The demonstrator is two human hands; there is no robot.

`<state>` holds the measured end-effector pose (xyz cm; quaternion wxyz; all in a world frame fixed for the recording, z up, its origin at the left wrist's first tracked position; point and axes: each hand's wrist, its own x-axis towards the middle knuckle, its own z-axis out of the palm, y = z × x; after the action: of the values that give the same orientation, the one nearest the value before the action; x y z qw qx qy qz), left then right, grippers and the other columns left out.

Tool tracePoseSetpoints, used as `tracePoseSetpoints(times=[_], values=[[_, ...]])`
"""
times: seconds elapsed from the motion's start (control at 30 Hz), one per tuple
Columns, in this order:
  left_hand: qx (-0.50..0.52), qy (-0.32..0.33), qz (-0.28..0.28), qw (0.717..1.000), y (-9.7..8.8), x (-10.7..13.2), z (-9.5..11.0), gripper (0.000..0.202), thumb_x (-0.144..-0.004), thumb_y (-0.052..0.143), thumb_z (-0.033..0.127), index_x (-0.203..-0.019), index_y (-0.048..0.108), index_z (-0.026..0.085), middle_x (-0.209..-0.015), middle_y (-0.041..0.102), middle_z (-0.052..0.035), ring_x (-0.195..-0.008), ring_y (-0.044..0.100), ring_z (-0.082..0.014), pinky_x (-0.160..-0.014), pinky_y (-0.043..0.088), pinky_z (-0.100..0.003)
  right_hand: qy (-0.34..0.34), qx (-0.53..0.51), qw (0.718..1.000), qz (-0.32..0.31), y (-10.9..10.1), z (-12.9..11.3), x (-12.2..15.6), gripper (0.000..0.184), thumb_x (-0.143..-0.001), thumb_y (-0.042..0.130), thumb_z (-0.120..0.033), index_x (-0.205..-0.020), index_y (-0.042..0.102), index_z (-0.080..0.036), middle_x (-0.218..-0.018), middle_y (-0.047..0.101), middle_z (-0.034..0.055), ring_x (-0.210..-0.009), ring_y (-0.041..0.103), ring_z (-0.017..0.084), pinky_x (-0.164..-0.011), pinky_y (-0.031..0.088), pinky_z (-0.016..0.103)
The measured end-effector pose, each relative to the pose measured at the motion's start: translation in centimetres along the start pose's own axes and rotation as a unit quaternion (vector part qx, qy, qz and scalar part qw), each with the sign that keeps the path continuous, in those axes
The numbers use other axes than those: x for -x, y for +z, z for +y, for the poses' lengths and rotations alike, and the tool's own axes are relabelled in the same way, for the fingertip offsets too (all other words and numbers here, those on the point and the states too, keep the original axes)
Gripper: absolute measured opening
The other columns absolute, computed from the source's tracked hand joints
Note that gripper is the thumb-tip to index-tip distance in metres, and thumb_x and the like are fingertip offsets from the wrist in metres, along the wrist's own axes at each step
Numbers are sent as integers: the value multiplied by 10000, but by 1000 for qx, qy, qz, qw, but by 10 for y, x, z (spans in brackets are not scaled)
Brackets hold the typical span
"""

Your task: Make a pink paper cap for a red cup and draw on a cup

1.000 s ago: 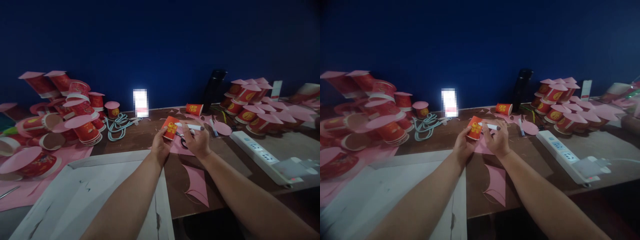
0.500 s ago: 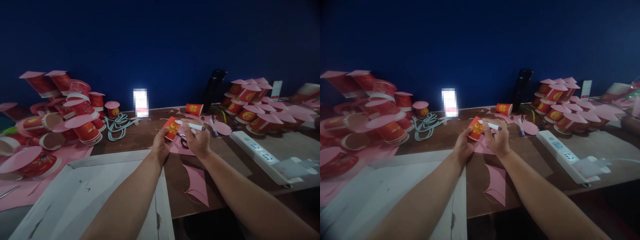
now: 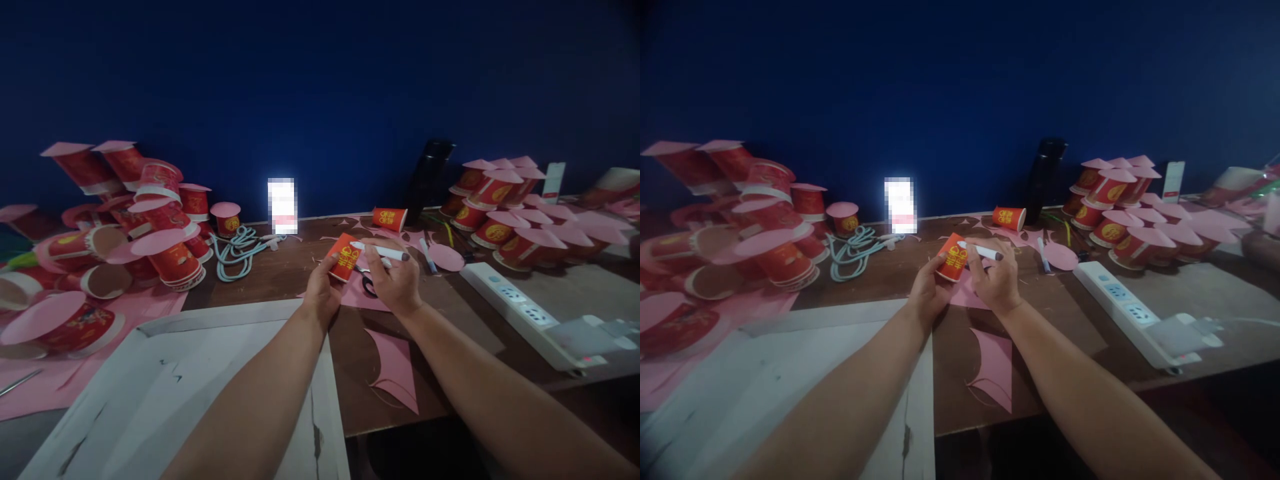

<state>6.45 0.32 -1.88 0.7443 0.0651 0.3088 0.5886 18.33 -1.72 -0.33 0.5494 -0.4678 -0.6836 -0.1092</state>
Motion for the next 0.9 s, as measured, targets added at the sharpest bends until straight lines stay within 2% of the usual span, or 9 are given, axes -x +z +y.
tracePoseSetpoints(times=[0.53, 0.9], values=[[9, -4, -10, 1000, -2, 0, 0, 92, -698, 649, 119, -787, 642, 141, -824, 690, -60, -724, 646, -135, -719, 517, -252, -4, 11, 1000, 2, -1, -1, 0, 173, -876, 517, -274, -933, 664, -204, -912, 713, 51, -886, 653, 195, -830, 491, 352], [29, -2, -23, 999, -4, -3, 1, 88, -691, 654, 123, -774, 636, 145, -815, 689, -52, -751, 651, -141, -768, 516, -272, -1, 7, 1000, 5, -1, 0, 0, 173, -872, 519, -269, -929, 669, -205, -909, 715, 50, -886, 655, 195, -830, 487, 351]])
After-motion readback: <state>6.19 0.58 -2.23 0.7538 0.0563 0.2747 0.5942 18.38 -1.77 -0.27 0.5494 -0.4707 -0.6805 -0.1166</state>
